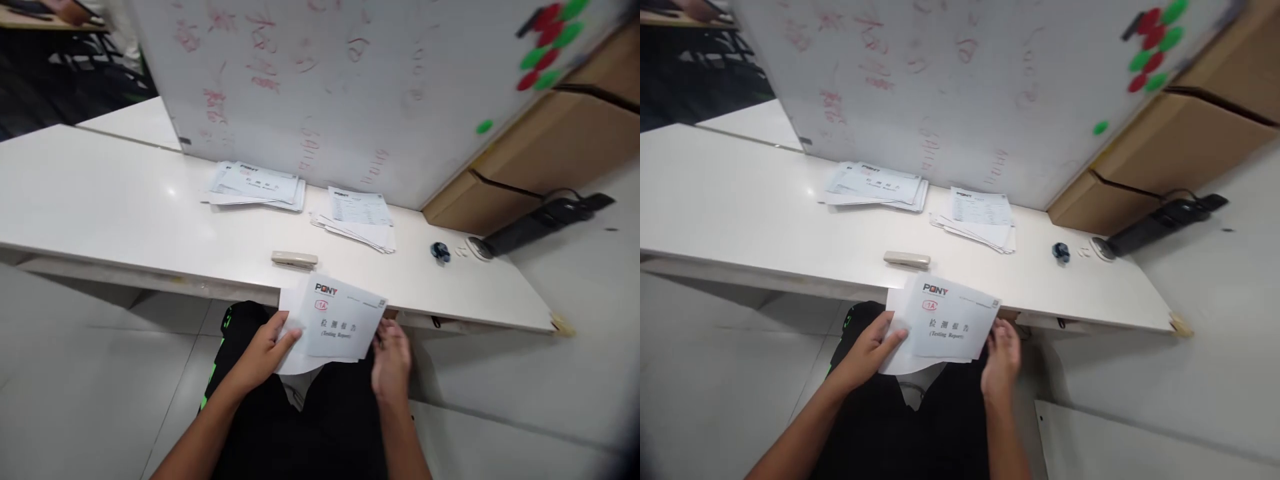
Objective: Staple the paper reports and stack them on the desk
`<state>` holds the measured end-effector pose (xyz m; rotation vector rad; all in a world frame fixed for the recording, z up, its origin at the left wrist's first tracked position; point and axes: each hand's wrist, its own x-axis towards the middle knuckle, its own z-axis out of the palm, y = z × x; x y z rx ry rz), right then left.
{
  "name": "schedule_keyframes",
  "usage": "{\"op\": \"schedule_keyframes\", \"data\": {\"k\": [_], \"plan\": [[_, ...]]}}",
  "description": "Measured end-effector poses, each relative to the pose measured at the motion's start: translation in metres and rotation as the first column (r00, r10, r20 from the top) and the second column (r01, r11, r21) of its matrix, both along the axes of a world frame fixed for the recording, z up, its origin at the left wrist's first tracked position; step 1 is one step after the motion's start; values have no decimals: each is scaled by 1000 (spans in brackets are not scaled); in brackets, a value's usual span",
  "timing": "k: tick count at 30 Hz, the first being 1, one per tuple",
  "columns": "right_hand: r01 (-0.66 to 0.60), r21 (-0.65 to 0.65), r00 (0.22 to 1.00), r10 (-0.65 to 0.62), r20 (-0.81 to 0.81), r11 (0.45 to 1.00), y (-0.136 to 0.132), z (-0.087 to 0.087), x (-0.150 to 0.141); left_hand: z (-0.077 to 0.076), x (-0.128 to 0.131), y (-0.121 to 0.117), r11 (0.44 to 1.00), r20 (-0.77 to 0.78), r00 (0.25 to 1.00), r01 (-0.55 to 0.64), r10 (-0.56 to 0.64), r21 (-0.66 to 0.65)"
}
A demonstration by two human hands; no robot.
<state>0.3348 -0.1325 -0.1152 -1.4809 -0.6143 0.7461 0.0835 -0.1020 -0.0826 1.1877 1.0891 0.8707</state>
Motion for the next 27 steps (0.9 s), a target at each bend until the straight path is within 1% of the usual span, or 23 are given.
{"op": "schedule_keyframes", "data": {"k": [1,2,3,4,5,6,8,10,12,14,15,16,18,21,23,25,27], "plan": [[-162,-28,973,155,-172,986,-4,-9,-4,2,-1,-2,1000,-32,999,6,-5,30],[-302,-29,909,279,-311,953,-6,-16,-7,5,-1,-4,997,-70,998,10,-5,71],[-399,-15,841,359,-405,917,-7,-19,-8,7,-1,-6,993,-111,994,18,-6,114],[-456,-6,791,402,-462,890,-7,-19,-7,10,-1,-8,988,-149,989,36,-13,151],[-480,-8,768,416,-487,877,-7,-17,-5,14,0,-9,982,-177,984,58,-26,179],[-482,-9,768,418,-485,876,-7,-13,-2,20,0,-10,977,-193,980,82,-44,197],[-450,30,811,423,-404,892,-4,1,10,36,2,-9,968,-175,983,101,-61,230],[-386,101,885,399,-240,917,6,23,26,57,9,-1,955,-99,994,70,-43,287],[-319,155,944,328,-35,935,25,50,43,78,20,15,936,1,1000,0,-1,353],[-306,137,947,287,141,942,50,77,60,91,37,38,916,79,996,-75,47,394],[-325,114,933,299,200,939,63,87,68,93,47,50,904,101,992,-113,78,411],[-368,107,913,338,228,924,77,95,74,91,57,63,908,96,993,-108,75,405],[-460,115,878,431,208,880,100,101,85,81,74,84,932,98,992,-110,81,345],[-538,55,836,524,164,841,119,94,93,65,90,104,950,77,996,-73,52,303],[-545,73,832,528,171,835,122,87,93,62,95,110,957,56,998,-55,41,284],[-515,113,852,493,179,850,119,81,87,62,99,114,965,52,998,-52,40,258],[-472,92,872,449,195,877,115,75,79,60,103,115,968,41,997,-67,59,241]]}}
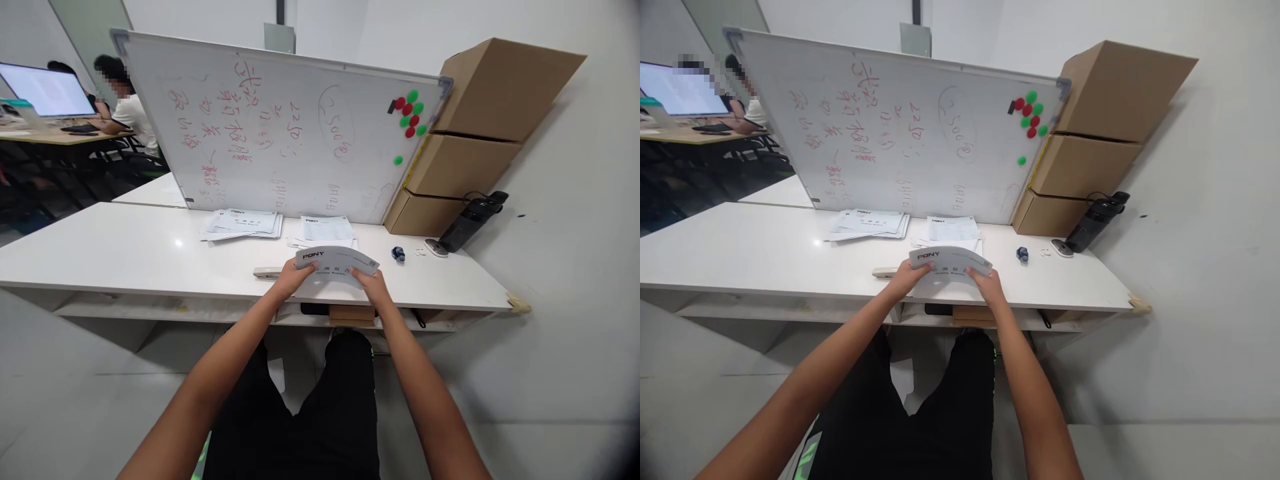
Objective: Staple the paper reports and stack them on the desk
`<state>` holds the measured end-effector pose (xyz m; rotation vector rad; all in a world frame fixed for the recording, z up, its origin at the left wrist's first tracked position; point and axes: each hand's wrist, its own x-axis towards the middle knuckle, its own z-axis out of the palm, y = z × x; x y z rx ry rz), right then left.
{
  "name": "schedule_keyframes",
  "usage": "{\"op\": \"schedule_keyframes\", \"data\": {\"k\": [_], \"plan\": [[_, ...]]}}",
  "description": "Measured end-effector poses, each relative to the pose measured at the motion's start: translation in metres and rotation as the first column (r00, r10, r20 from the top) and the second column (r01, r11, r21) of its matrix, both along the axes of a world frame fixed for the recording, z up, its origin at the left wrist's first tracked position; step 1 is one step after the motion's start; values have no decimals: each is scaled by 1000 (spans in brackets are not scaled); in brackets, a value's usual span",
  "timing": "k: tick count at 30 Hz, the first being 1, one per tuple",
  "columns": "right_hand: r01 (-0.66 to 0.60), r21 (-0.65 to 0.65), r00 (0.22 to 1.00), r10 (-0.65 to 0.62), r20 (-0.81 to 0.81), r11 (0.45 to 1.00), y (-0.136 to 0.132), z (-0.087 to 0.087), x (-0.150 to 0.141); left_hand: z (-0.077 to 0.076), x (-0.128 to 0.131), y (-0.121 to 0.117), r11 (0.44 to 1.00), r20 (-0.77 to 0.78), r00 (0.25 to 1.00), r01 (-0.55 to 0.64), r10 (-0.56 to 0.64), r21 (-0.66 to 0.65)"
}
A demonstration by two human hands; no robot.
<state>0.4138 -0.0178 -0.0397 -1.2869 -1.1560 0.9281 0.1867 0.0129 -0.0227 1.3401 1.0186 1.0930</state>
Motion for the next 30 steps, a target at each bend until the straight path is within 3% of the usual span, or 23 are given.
{"op": "schedule_keyframes", "data": {"k": [3,6,8,10,13,15,18,23,30], "plan": [[56,-59,994,-50,94,997,-4,-9,-10,-8,5,-5,999,-59,997,-48,49,17],[101,-69,987,-91,135,992,-2,-19,-8,-11,-2,-15,998,-79,997,-15,20,56],[157,-65,982,-148,119,985,1,-24,-2,-3,-18,-17,995,-59,998,-19,24,99],[195,-84,979,-189,73,977,5,-27,4,8,-38,-11,976,-92,987,-116,135,186],[95,-142,994,-101,-36,985,7,-23,12,20,-62,13,905,-356,866,-215,351,368],[-28,-195,995,8,-101,980,6,-17,15,18,-70,34,892,-580,714,-140,392,431],[-138,-291,988,113,-103,947,3,-9,14,3,-70,58,909,-753,551,-21,359,417],[-228,-325,974,216,-74,918,0,-6,6,-16,-67,66,927,-745,561,-124,360,354],[-307,-340,951,301,-71,889,-4,-8,-2,-13,-65,67,951,-804,509,-199,306,236]]}}
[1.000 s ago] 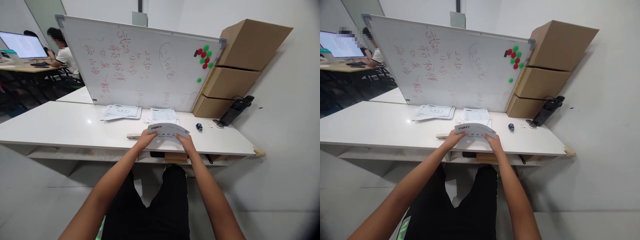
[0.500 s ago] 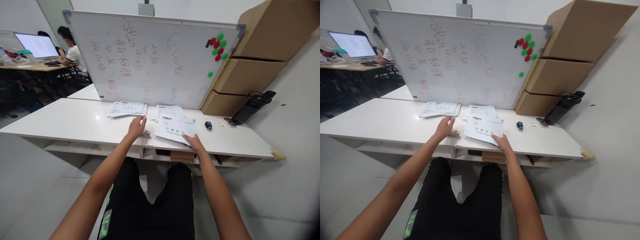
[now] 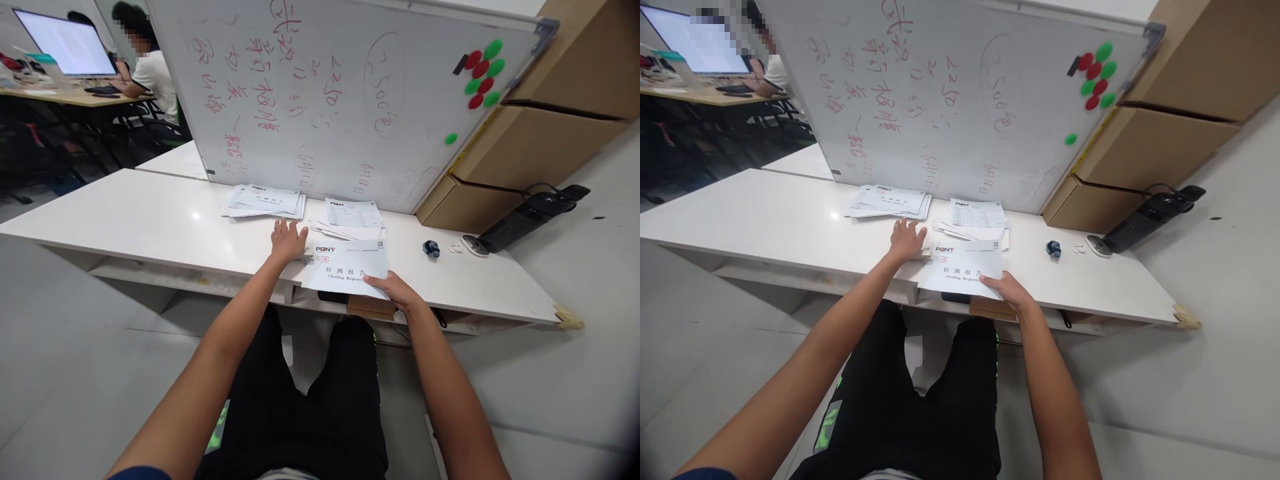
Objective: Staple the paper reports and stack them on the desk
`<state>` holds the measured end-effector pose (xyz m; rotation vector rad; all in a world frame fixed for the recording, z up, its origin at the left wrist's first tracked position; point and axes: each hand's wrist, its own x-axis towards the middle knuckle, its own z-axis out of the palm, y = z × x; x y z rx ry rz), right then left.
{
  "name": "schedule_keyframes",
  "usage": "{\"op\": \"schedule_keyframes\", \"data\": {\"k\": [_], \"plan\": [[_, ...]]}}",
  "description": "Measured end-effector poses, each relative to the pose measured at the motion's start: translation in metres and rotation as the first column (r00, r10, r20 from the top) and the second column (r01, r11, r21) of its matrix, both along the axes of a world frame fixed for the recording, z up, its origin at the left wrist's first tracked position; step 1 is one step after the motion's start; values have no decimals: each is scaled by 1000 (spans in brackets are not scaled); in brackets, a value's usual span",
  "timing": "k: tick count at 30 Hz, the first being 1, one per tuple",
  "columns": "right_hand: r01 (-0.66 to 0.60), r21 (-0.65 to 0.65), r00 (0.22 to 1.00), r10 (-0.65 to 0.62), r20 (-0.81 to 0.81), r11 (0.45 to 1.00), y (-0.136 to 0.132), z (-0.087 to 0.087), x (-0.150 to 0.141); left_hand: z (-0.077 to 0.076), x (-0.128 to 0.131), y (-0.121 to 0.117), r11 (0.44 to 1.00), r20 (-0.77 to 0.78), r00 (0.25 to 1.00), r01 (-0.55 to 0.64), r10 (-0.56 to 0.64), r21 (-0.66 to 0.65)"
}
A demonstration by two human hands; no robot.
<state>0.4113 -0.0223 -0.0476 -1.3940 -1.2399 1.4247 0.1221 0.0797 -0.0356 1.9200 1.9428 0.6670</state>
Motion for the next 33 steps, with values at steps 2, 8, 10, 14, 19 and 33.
{"op": "schedule_keyframes", "data": {"k": [2,8,10,14,19,33], "plan": [[-12,-19,1000,12,-2,1000,0,-1,-1,0,1,1,1000,-18,1000,-10,10,-8],[-26,-46,1000,26,11,999,-2,3,-3,-3,1,2,999,-48,999,6,-9,-51],[-51,-63,999,52,13,997,-2,5,-5,-4,3,1,998,-93,996,5,-11,-63],[-60,-91,997,64,39,994,-1,6,-6,-5,11,0,998,-269,961,55,-63,-36],[-41,-107,996,49,73,993,-2,4,-7,-6,13,1,993,-308,944,108,-119,-53],[631,272,765,-641,-62,726,5,-22,-22,3,4,-3,988,-106,984,139,-145,-59]]}}
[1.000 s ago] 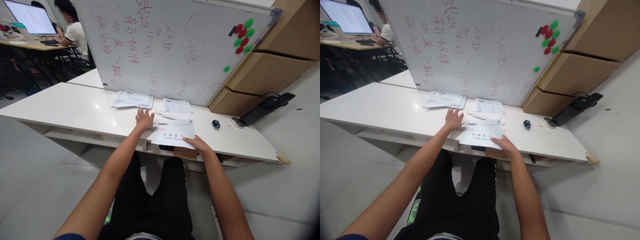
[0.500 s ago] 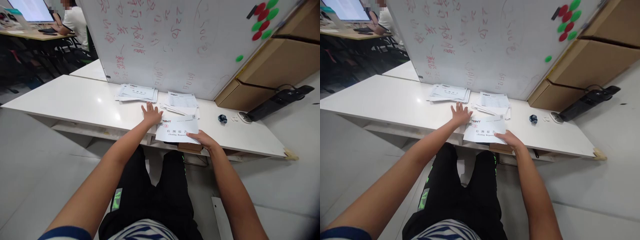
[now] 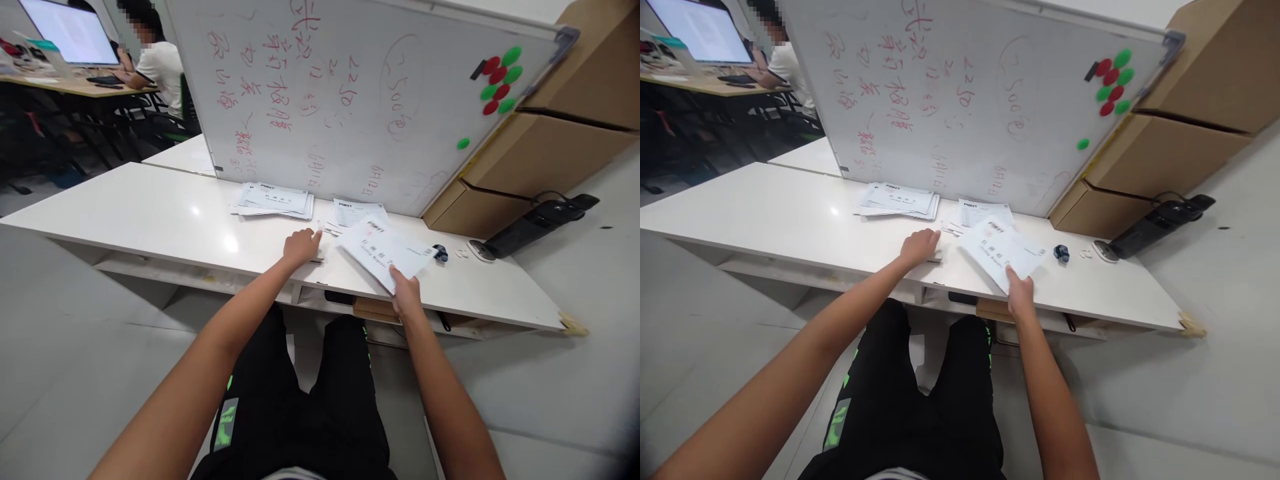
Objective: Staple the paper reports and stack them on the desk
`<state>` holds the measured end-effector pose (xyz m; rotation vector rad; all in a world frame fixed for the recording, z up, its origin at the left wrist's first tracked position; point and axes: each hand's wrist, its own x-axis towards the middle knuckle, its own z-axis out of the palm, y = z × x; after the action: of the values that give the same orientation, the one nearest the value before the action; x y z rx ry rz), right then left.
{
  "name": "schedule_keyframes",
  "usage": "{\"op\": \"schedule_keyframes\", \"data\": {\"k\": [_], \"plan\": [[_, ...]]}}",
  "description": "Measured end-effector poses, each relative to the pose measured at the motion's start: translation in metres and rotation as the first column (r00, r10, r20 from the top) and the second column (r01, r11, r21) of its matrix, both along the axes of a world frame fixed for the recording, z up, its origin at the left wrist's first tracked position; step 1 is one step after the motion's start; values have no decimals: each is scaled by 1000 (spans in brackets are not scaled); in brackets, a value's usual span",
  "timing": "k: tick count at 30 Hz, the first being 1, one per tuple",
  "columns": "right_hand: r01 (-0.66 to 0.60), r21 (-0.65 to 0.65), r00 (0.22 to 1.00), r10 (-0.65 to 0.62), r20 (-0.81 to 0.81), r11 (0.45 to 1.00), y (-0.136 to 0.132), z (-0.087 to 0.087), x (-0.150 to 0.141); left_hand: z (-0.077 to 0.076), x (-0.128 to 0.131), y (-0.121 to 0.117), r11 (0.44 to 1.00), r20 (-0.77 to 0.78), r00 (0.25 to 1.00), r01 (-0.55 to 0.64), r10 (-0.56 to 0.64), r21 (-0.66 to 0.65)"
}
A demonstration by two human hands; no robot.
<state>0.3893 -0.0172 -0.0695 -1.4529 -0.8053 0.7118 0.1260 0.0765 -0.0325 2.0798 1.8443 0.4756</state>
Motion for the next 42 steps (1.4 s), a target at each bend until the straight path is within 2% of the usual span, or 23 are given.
{"op": "schedule_keyframes", "data": {"k": [2,3,5,7,9,11,14,17,19,20,22,23,25,28,30,32,34,36,39,42], "plan": [[93,149,995,-85,-61,984,15,11,-13,-1,3,-2,999,-59,998,24,-22,25],[81,205,994,-64,-85,975,25,21,-21,-1,4,-2,999,-79,996,32,-29,37],[-25,263,991,58,-120,965,51,45,-42,-2,5,-2,998,-91,995,44,-39,48],[-193,223,963,228,-143,956,83,72,-70,-3,6,-2,998,-83,996,47,-42,51],[-394,92,905,404,-137,914,117,93,-105,-4,7,-1,998,-82,996,43,-39,50],[-483,-74,875,479,-73,872,151,103,-144,-4,8,-1,998,-85,996,46,-42,46],[-463,-238,858,500,121,853,196,99,-200,-2,8,-3,998,-75,995,64,-63,17],[-390,-287,816,473,332,875,231,79,-239,2,5,-4,996,-58,995,86,-87,-23],[-286,-327,724,427,541,900,249,62,-252,3,2,-4,994,-39,993,108,-109,-30],[-216,-340,644,395,655,915,256,54,-254,3,1,-4,992,-25,992,120,-121,-28],[-96,-313,471,320,822,945,266,40,-252,2,0,-4,991,-2,991,131,-131,-20],[-67,-279,417,281,864,958,270,36,-247,0,0,-3,992,7,992,128,-128,-17],[-68,-201,393,211,895,977,273,33,-227,-3,1,-2,994,20,994,109,-109,3],[-120,-135,379,171,910,984,265,41,-172,-7,3,0,996,38,996,85,-86,40],[-187,-164,286,213,934,969,248,45,-126,-8,3,0,995,39,995,89,-90,35],[-196,-248,213,288,934,949,226,42,-84,-7,4,-1,996,29,995,92,-93,18],[-158,-397,209,424,881,904,203,30,-54,-5,4,-4,999,9,999,43,-44,31],[-112,-483,267,494,827,868,186,14,-40,-4,6,-7,996,-9,998,-56,57,71],[-51,-430,316,423,849,901,170,-3,-38,-3,8,-12,969,-5,975,-220,222,111],[-16,-359,295,347,890,933,163,-6,-44,-2,11,-14,926,26,934,-355,355,130]]}}
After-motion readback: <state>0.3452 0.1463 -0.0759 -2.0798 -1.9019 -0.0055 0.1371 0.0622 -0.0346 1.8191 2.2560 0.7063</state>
